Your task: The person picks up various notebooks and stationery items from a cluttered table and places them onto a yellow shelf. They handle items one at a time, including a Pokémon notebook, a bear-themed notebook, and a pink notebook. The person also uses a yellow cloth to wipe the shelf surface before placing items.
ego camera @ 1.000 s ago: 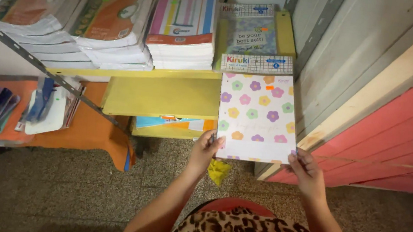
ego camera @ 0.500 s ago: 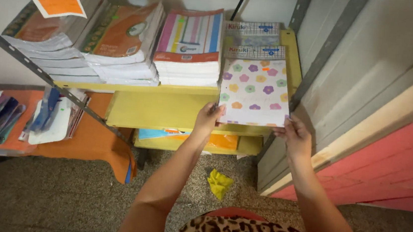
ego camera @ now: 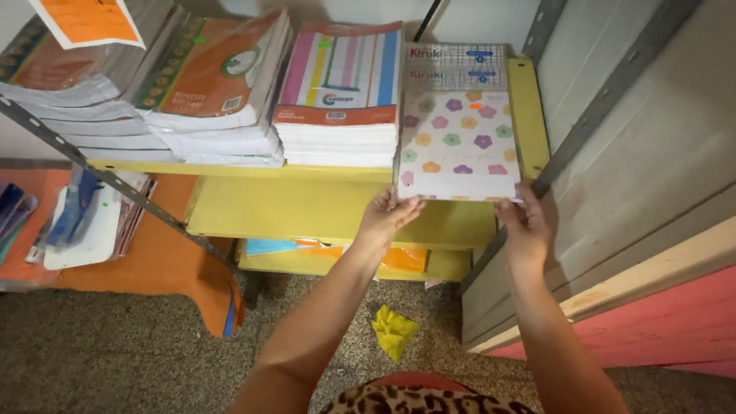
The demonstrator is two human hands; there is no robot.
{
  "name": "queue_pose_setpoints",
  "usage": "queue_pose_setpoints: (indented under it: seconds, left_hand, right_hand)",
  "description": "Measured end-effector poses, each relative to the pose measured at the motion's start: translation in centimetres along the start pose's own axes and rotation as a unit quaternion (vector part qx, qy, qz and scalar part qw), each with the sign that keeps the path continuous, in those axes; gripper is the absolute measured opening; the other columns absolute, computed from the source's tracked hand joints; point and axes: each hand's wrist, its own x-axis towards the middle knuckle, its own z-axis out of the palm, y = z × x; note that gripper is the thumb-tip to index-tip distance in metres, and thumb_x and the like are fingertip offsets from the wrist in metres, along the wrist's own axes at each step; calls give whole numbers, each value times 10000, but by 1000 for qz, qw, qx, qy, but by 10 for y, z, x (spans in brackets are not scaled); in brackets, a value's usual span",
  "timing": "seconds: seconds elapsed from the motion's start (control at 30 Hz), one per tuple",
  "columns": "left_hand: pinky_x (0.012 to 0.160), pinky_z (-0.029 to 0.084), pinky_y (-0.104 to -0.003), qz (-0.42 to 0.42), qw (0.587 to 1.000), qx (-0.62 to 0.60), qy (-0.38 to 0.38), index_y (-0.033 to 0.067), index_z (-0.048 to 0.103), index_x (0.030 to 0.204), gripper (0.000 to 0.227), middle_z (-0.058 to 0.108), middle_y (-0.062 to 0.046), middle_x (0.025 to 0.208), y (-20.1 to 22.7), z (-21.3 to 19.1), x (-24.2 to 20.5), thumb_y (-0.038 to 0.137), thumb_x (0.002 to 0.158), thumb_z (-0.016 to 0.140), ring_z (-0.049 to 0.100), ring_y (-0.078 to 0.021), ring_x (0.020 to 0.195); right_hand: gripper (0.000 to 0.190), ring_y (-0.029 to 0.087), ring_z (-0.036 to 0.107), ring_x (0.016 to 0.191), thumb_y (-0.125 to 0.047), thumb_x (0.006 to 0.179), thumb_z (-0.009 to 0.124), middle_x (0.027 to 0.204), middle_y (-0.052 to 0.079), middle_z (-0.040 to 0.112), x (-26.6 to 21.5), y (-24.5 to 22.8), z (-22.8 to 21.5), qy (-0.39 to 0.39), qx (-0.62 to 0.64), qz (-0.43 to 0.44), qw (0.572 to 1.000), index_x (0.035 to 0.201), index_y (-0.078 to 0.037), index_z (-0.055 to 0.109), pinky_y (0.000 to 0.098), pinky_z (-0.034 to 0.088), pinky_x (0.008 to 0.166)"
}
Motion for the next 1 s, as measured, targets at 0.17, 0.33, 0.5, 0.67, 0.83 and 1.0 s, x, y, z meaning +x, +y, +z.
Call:
queue_pose_setpoints:
  seconds: [0.17, 0.33, 0.5, 0.67, 0.83, 1.0]
  left_hand:
    - [698, 640, -275, -26, 999, 36, 31, 74, 640, 1034, 338, 758, -153, 991, 11, 7, 18, 293, 876, 843, 772, -232, 850]
    - [603, 626, -232, -40, 995, 68, 66, 66, 665, 1012, 354, 766, -157, 919, 22, 18, 25, 378, 906, 794, 775, -212, 764]
    - [526, 606, -205, -60, 991, 88, 78, 51, 683, 940, 429, 767, -170, 853, 25, 24, 26, 478, 940, 722, 770, -198, 704]
    - [508, 591, -193, -57, 990, 97, 87, 40, 677, 920, 444, 764, -167, 825, 20, 24, 30, 482, 949, 703, 762, -184, 673]
    - [514, 596, -193, -50, 988, 106, 99, 51, 680, 929, 445, 767, -155, 828, 26, 24, 20, 495, 938, 712, 763, -178, 681]
    - [485, 572, -230, -35, 988, 97, 117, 46, 658, 967, 446, 761, -166, 860, -3, -17, 14, 477, 919, 759, 755, -195, 677]
  right_hand:
    - [402, 178, 725, 921, -70, 1059, 632, 1098, 74, 636, 28, 21, 18, 19, 26, 11, 999, 1442, -74, 510, 304, 650, 848]
    - [495, 265, 742, 871, -100, 1076, 636, 1064, 136, 667, 46, 35, 25, 25, 17, 16, 999, 1520, -76, 418, 363, 667, 780]
    - [580, 382, 758, 786, -153, 1074, 682, 941, 185, 709, 59, 50, 21, 36, 38, 37, 998, 1564, -133, 373, 464, 684, 668]
    - [568, 364, 766, 808, -187, 1073, 691, 914, 181, 717, 55, 38, 25, 32, 46, 66, 996, 1546, -129, 381, 474, 681, 690]
    - [549, 379, 765, 800, -155, 1067, 693, 937, 222, 726, 44, 27, 27, 46, 28, 53, 997, 1530, -94, 405, 486, 693, 688]
    - [590, 280, 738, 796, -114, 1099, 603, 1005, 187, 690, -9, -11, 20, -7, -20, 33, 999, 1592, -84, 281, 388, 669, 715]
